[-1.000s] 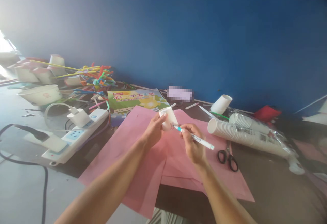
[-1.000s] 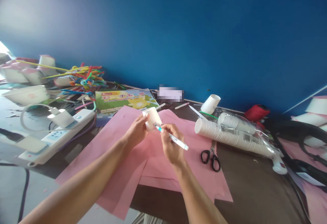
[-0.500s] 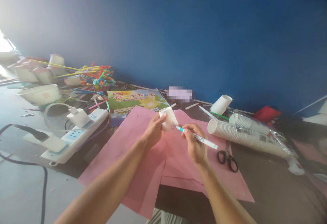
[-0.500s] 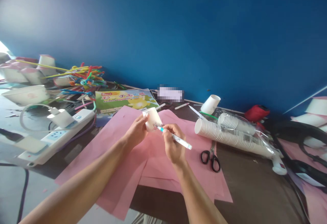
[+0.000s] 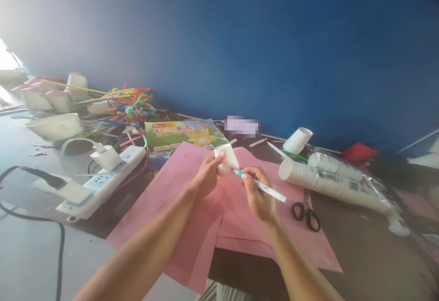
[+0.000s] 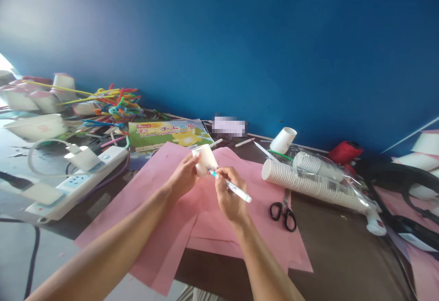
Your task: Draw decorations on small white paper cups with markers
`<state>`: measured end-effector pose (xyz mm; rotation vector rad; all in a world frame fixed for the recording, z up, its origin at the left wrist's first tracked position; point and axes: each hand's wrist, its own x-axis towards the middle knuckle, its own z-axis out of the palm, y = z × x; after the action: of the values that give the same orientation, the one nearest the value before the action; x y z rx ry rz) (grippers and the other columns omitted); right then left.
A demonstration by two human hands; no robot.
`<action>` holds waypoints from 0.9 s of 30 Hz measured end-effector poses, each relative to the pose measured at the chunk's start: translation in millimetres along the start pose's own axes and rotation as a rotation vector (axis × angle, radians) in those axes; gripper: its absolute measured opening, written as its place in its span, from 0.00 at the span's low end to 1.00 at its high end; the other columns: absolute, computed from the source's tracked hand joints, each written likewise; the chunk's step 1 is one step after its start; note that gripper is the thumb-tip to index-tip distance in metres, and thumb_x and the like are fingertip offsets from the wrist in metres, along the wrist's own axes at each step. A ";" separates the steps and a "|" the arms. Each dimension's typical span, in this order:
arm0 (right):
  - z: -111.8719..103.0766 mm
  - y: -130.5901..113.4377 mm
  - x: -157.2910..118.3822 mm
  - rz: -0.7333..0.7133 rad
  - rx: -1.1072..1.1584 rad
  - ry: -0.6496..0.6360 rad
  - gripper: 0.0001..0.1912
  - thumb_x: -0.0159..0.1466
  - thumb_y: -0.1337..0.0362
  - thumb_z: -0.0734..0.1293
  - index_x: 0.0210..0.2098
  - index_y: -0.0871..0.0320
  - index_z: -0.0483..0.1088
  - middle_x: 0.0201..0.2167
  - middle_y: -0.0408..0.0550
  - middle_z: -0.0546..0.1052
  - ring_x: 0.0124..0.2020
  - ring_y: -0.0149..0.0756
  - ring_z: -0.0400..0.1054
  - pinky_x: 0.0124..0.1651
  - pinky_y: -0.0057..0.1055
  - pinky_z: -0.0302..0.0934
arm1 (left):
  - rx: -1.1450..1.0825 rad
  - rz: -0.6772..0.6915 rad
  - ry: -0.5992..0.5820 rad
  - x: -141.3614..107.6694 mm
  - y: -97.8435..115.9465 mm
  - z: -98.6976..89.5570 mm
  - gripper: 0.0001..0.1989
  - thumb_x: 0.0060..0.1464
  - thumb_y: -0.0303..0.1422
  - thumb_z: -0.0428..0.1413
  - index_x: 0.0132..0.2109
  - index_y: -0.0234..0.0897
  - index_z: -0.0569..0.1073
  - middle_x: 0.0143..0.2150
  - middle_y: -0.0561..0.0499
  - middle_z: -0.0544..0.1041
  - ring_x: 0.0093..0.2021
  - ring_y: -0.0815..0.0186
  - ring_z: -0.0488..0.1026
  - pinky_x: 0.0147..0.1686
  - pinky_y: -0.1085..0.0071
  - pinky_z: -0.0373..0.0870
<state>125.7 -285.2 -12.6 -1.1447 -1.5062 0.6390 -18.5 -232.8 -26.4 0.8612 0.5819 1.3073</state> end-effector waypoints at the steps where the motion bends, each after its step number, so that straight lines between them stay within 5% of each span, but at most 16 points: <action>1: -0.5 0.4 0.3 0.002 -0.001 0.007 0.08 0.62 0.60 0.61 0.33 0.57 0.68 0.22 0.40 0.70 0.19 0.27 0.59 0.21 0.25 0.55 | 0.000 -0.001 -0.002 0.0 0.0 -0.1 0.16 0.53 0.42 0.58 0.44 0.35 0.73 0.33 0.49 0.77 0.34 0.64 0.73 0.32 0.71 0.64; 19: -0.6 -1.2 -1.4 -0.034 -0.020 -0.009 0.08 0.62 0.60 0.62 0.33 0.58 0.68 0.23 0.42 0.72 0.19 0.27 0.60 0.21 0.25 0.56 | 0.002 -0.005 0.016 0.5 -1.3 -1.0 0.18 0.52 0.42 0.59 0.45 0.35 0.73 0.32 0.50 0.75 0.33 0.66 0.72 0.34 0.72 0.63; 27: -4.9 2.5 3.3 0.019 0.070 0.215 0.09 0.61 0.60 0.62 0.30 0.57 0.69 0.21 0.41 0.72 0.21 0.30 0.64 0.24 0.27 0.58 | -0.006 -0.034 0.018 0.7 -0.6 -1.9 0.17 0.52 0.43 0.59 0.44 0.36 0.74 0.33 0.49 0.76 0.35 0.65 0.72 0.34 0.71 0.63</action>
<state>131.3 -282.2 -12.1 -1.1377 -1.2823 0.5583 -19.5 -231.7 -27.9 0.8322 0.6046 1.2866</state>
